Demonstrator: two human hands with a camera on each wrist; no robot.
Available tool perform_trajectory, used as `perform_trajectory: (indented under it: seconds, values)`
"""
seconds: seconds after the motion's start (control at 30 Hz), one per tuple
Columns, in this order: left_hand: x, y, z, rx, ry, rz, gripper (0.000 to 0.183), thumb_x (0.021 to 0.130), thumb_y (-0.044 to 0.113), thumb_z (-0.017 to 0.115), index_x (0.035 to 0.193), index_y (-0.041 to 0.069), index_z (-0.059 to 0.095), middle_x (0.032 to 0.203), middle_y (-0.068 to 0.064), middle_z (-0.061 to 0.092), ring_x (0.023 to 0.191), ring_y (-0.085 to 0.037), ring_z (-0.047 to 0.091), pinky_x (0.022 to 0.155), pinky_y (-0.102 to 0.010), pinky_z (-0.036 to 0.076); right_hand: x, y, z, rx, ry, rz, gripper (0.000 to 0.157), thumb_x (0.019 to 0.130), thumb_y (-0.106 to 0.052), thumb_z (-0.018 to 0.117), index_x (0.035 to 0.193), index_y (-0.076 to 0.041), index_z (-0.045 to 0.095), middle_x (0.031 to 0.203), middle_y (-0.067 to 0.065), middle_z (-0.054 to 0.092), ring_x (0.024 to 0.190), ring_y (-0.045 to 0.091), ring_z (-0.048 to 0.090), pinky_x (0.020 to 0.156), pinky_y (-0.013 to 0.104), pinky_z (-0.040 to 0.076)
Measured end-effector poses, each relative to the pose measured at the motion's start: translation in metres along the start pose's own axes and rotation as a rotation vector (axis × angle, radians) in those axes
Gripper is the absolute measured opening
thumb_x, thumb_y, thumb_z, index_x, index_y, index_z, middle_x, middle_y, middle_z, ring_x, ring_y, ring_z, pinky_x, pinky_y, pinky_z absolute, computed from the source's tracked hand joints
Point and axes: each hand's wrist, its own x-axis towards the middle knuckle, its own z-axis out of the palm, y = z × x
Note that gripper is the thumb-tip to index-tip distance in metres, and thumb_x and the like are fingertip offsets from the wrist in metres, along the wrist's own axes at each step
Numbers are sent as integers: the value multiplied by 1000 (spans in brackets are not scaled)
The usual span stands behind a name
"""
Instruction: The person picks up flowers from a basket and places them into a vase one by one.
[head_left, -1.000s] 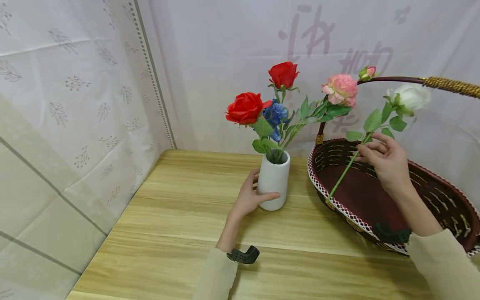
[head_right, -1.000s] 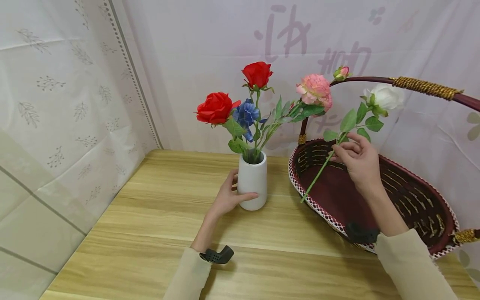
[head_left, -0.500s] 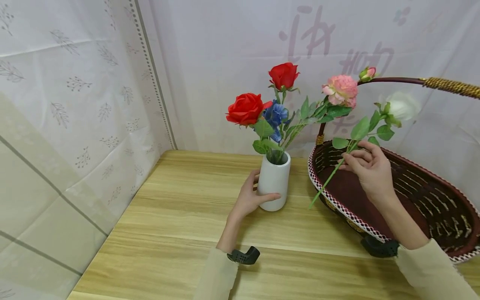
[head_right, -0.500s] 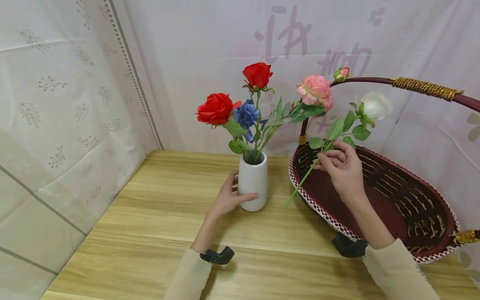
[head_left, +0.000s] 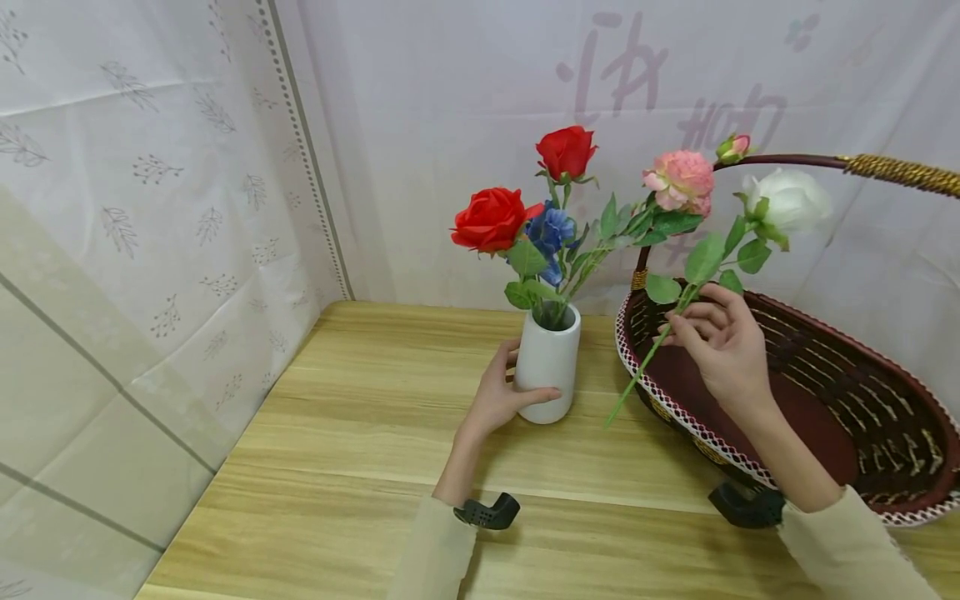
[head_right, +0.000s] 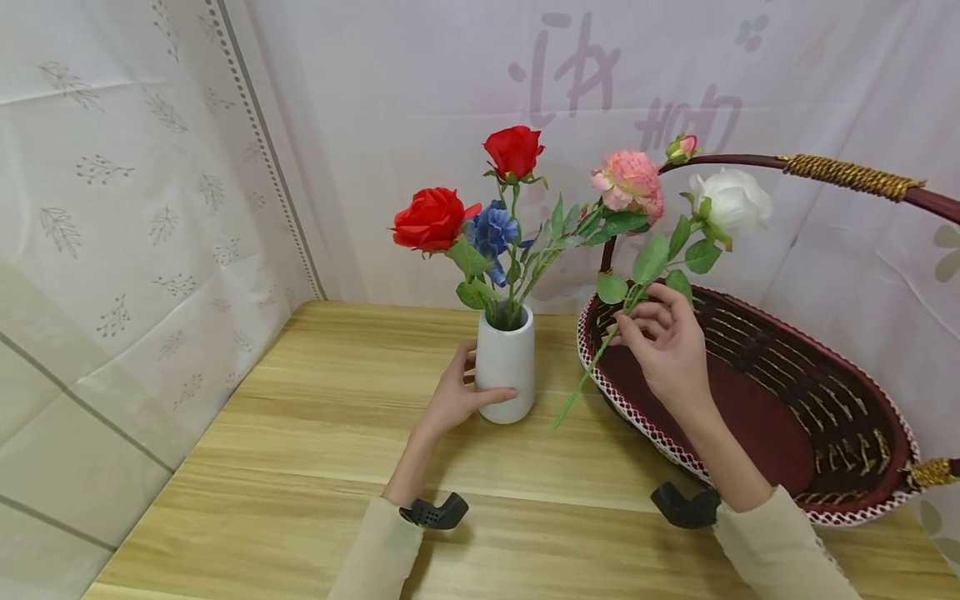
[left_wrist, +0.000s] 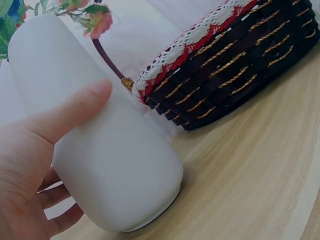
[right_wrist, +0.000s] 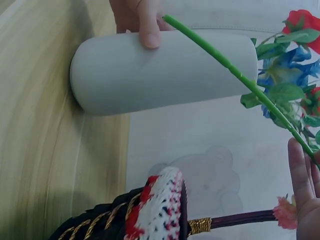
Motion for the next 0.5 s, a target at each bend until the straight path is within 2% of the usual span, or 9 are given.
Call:
perform_trajectory:
  seconds: [0.2, 0.5]
  values:
    - [0, -2, 1, -1, 9, 16, 89, 73, 34, 93, 146, 19, 44, 131, -3, 56, 119, -24, 55, 98, -45, 48, 2, -6, 7, 42, 0, -91, 44, 94, 19, 54, 134, 2, 45, 101, 11, 61, 92, 18, 68, 75, 28, 58]
    - [0, -2, 1, -9, 23, 27, 87, 72, 31, 94, 144, 19, 46, 130, -4, 57, 117, -22, 56, 95, -44, 50, 16, -17, 21, 104, 121, -232, 44, 91, 19, 59, 131, 5, 48, 99, 16, 61, 89, 24, 68, 74, 30, 59]
